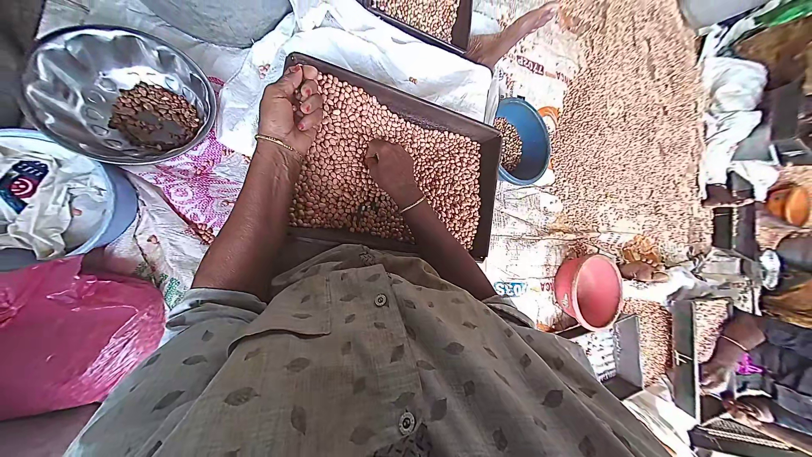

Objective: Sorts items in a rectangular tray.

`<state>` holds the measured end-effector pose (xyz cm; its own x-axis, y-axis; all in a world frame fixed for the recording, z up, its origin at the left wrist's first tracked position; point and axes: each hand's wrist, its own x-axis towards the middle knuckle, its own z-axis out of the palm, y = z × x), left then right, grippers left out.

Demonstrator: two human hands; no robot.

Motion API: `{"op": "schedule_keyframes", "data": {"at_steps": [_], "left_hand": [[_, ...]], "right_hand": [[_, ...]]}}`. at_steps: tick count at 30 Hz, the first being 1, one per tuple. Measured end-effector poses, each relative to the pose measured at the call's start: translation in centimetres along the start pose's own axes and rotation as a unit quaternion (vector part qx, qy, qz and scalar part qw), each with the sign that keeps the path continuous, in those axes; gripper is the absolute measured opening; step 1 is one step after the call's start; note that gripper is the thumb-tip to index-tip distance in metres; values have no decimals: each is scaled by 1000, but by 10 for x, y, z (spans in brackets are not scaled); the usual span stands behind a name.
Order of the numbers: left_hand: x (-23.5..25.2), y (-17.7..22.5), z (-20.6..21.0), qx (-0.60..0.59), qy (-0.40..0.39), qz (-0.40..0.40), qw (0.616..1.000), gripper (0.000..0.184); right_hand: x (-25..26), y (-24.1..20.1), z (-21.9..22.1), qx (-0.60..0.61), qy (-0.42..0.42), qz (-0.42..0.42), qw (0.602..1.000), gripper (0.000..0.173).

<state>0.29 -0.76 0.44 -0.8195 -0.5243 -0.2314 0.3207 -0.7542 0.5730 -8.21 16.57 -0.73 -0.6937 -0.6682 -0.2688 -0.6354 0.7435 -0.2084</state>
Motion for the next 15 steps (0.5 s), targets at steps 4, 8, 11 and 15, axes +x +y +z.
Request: {"op": "schedule_keyframes", "data": {"at_steps": [4, 8, 11, 15], "left_hand": [[1, 3, -2, -16, 9, 15, 1000, 38], [-1, 3, -1, -19, 15, 20, 1000, 37], [-2, 2, 0, -8, 13, 23, 1000, 38], [1, 2, 0, -15, 10, 23, 1000, 37]], "right_hand": [[-2, 8, 11, 43, 39, -19, 998, 22], [3, 29, 17, 102, 41, -120, 987, 18], [0, 26, 13, 79, 32, -123, 989, 19], [-1, 11, 6, 56, 22, -47, 997, 19]]}}
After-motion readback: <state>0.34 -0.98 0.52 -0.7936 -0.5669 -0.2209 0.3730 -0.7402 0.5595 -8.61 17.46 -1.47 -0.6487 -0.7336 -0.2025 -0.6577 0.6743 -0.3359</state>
